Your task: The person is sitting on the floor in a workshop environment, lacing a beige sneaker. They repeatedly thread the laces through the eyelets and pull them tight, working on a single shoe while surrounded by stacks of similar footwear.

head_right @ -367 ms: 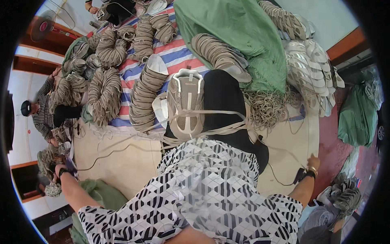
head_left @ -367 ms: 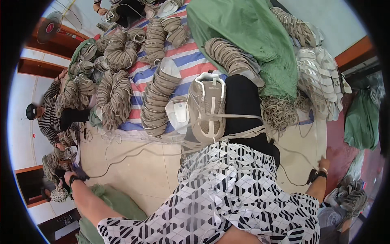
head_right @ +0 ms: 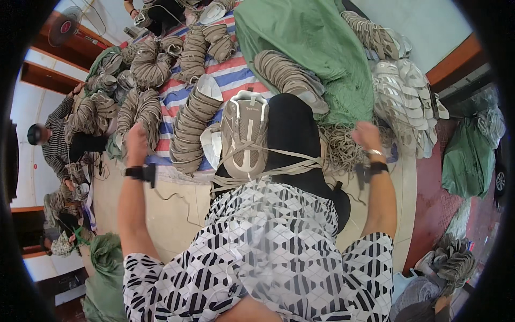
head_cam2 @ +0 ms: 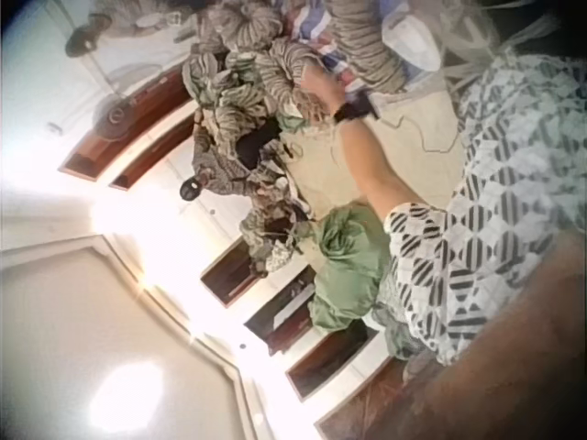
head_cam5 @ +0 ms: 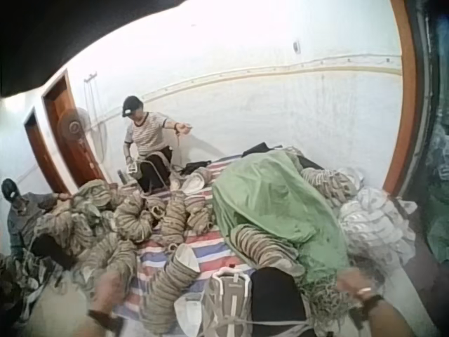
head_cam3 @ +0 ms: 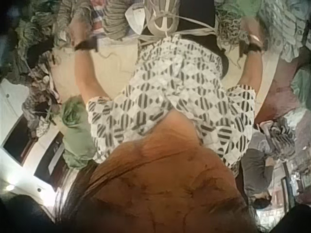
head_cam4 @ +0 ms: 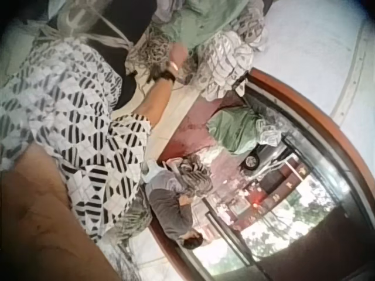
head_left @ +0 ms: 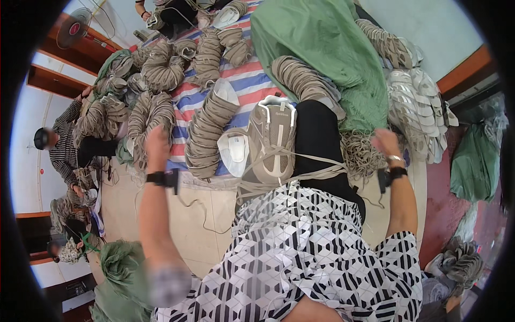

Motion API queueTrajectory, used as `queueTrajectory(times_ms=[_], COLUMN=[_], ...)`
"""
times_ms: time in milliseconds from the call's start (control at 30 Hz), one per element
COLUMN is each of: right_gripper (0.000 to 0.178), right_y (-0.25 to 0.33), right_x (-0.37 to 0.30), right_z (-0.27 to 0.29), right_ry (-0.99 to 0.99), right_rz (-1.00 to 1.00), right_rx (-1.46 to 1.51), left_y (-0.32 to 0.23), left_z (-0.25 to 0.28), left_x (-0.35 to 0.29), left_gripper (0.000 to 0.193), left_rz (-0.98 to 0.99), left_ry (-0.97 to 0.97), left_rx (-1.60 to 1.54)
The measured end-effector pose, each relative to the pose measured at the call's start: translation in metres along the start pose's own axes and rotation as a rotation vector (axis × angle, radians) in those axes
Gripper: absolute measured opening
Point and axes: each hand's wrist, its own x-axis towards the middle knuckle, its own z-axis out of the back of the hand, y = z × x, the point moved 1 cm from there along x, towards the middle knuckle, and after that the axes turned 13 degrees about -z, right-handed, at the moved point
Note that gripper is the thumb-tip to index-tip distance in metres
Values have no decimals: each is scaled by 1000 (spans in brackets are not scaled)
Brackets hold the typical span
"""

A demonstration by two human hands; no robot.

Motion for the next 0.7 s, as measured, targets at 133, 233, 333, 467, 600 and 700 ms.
queueTrajectory(times_ms=[133,233,333,467,600,700], right_gripper=[20,14,10,10,9,8], right_y=[175,179,151,128,130,129], right_x=[-140,-183,-185,-181,-187,-187], right_z=[-144,-190,-208,-215,-216,-219], right_ry=[444,619,423,430,324,310], right_rz=[269,402,617,598,707,641], right_rx=[18,-250,-386,-345,-508,-572], left_y=[-170,-196,-164,-183,-185,-186], left_z=[-142,-187,-215,-223,-242,-244], left_x=[-99,-143,-155,-165,-157,-151], left_gripper=[23,21,20,17,15,14], left_rz=[-447,-425,-471,-625,-657,-643], left_ry=[249,332,405,556,676,827], left_rx=[-93,-244,-83,358,628,635])
